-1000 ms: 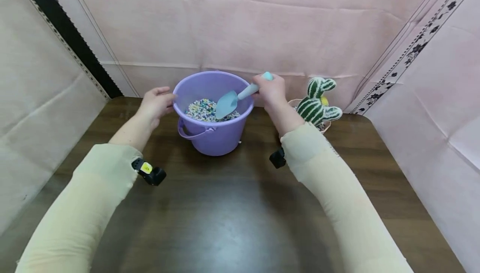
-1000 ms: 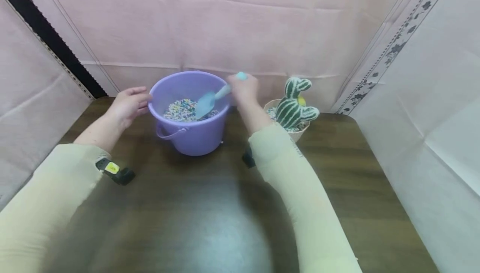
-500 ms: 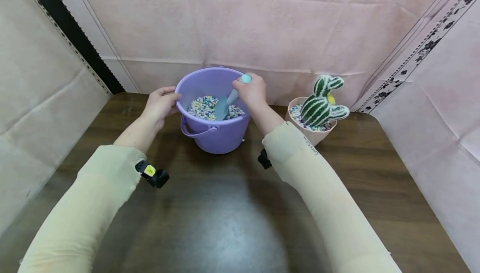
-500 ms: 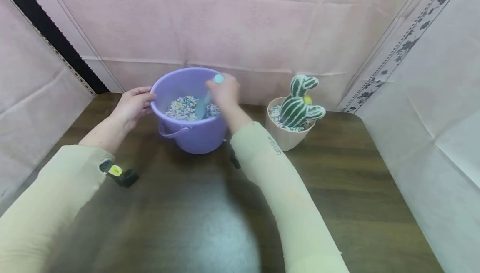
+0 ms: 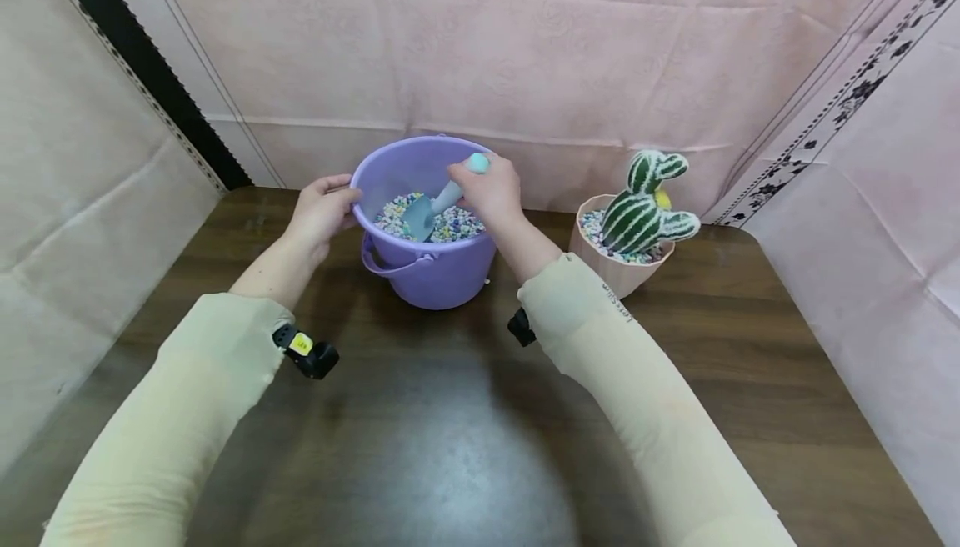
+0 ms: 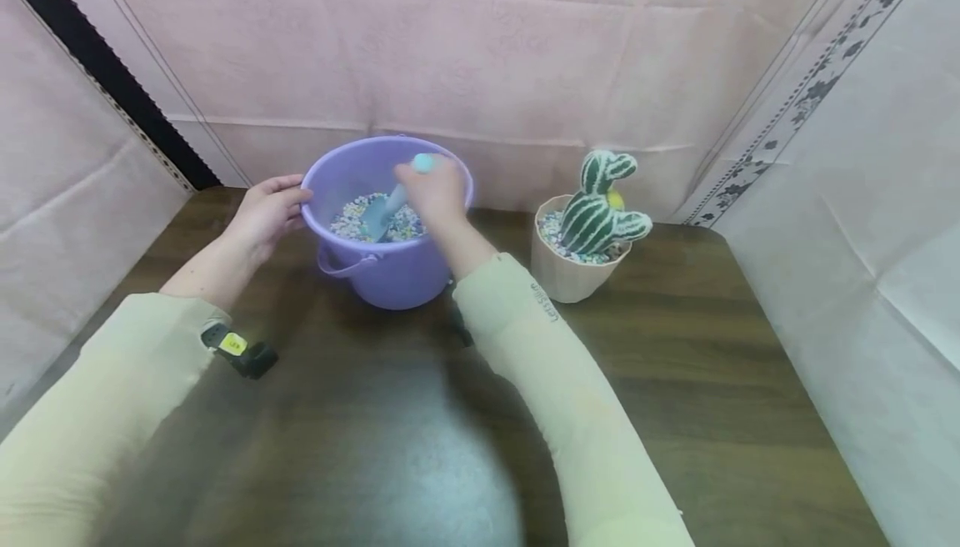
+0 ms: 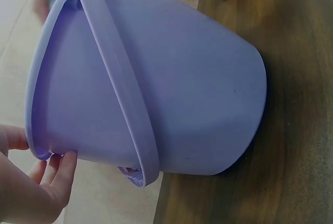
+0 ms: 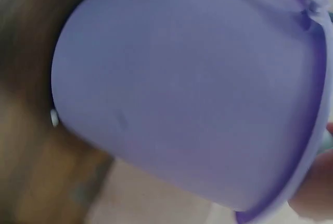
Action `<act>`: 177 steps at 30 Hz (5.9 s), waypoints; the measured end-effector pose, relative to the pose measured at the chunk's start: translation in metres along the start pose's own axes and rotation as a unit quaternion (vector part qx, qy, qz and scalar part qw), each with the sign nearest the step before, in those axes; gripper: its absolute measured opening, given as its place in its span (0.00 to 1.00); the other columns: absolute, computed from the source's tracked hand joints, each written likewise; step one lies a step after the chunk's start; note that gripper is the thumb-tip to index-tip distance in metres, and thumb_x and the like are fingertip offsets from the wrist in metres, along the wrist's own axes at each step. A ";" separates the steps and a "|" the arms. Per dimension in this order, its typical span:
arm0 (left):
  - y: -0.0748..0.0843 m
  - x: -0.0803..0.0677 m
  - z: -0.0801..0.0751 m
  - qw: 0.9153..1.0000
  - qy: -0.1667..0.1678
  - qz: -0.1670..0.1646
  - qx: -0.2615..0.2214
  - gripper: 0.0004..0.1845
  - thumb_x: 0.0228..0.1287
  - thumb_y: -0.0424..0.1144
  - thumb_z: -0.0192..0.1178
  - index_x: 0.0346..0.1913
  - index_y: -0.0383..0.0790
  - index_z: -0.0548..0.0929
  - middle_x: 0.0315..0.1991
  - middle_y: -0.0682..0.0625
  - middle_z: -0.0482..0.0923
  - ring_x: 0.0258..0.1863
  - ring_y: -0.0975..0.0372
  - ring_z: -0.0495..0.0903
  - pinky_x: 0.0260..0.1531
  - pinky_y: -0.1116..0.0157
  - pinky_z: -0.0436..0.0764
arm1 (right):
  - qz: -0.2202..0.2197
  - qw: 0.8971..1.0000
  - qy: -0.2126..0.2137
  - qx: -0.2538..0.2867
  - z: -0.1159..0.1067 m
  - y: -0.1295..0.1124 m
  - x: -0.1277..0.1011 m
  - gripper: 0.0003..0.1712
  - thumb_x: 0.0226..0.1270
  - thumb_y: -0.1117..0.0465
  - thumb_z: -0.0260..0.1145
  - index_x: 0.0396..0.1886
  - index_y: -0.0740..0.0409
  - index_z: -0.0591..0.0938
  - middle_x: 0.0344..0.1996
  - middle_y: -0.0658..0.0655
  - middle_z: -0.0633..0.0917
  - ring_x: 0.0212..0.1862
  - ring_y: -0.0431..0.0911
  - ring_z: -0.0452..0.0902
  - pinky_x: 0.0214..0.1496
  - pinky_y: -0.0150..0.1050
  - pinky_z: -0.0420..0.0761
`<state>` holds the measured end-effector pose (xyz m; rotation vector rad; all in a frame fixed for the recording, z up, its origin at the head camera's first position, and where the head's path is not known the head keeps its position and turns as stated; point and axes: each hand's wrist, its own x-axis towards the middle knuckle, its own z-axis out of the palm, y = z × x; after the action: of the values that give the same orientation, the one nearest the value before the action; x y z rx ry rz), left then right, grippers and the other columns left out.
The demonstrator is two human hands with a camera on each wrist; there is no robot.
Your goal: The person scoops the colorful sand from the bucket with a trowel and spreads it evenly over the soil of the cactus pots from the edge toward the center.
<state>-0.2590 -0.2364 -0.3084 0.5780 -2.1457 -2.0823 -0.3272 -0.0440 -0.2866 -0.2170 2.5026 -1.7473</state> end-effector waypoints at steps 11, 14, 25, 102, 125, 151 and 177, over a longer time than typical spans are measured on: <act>0.000 -0.002 0.003 1.000 0.014 -0.005 -0.003 0.28 0.68 0.32 0.47 0.70 0.33 0.57 0.68 0.37 0.61 0.55 0.56 0.73 0.58 0.69 0.76 | 0.026 0.999 0.019 0.005 0.000 0.000 -0.001 0.08 0.59 0.60 0.61 0.26 0.59 0.74 0.21 0.55 0.80 0.15 0.41 0.80 0.29 0.36 0.86; 0.001 -0.004 0.003 1.000 0.017 -0.007 -0.004 0.28 0.68 0.32 0.47 0.70 0.34 0.57 0.68 0.37 0.61 0.58 0.55 0.72 0.53 0.72 0.78 | 0.027 0.997 0.020 0.062 -0.001 0.002 0.000 0.07 0.59 0.61 0.60 0.27 0.60 0.74 0.21 0.55 0.81 0.14 0.40 0.79 0.31 0.39 0.87; -0.007 0.007 -0.001 1.000 0.012 0.007 -0.021 0.27 0.65 0.33 0.54 0.67 0.35 0.63 0.63 0.39 0.69 0.48 0.62 0.78 0.47 0.73 0.82 | 0.065 0.982 0.017 0.179 -0.008 0.000 -0.001 0.08 0.61 0.63 0.59 0.37 0.64 0.76 0.37 0.66 0.84 0.18 0.42 0.81 0.32 0.38 0.87; 0.011 0.010 0.250 0.991 -0.129 0.047 0.000 0.21 0.64 0.28 0.51 0.61 0.33 0.72 0.55 0.39 0.76 0.44 0.55 0.78 0.47 0.65 0.83 | 0.149 0.808 0.136 0.554 -0.302 0.113 -0.083 0.08 0.66 0.64 0.60 0.38 0.60 0.68 0.29 0.65 0.78 0.32 0.59 0.82 0.39 0.48 0.87; -0.051 0.062 0.274 0.982 -0.147 0.068 0.094 0.30 0.59 0.30 0.57 0.67 0.37 0.66 0.62 0.46 0.72 0.60 0.63 0.70 0.59 0.72 0.73 | 0.146 0.815 0.131 0.546 -0.299 0.126 -0.099 0.06 0.68 0.65 0.56 0.34 0.61 0.68 0.26 0.64 0.78 0.30 0.57 0.83 0.36 0.47 0.87; -0.045 -0.013 0.268 0.993 -0.085 0.034 0.073 0.24 0.57 0.29 0.54 0.58 0.32 0.65 0.56 0.38 0.67 0.57 0.53 0.68 0.58 0.62 0.75 | 0.088 0.895 0.201 0.387 -0.284 0.118 -0.101 0.07 0.63 0.65 0.62 0.32 0.63 0.72 0.21 0.59 0.85 0.23 0.51 0.84 0.29 0.40 0.87; -0.041 -0.021 0.264 0.992 -0.114 0.006 0.061 0.25 0.62 0.31 0.54 0.61 0.35 0.61 0.61 0.38 0.63 0.59 0.54 0.65 0.59 0.62 0.75 | 0.008 0.965 0.235 0.113 -0.258 0.051 -0.078 0.07 0.58 0.65 0.60 0.22 0.62 0.76 0.10 0.51 0.83 0.13 0.45 0.80 0.19 0.36 0.84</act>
<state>-0.3179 0.0201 -0.3609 0.3518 -2.4054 -2.1132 -0.2923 0.2251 -0.2463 0.2660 2.5391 -2.2801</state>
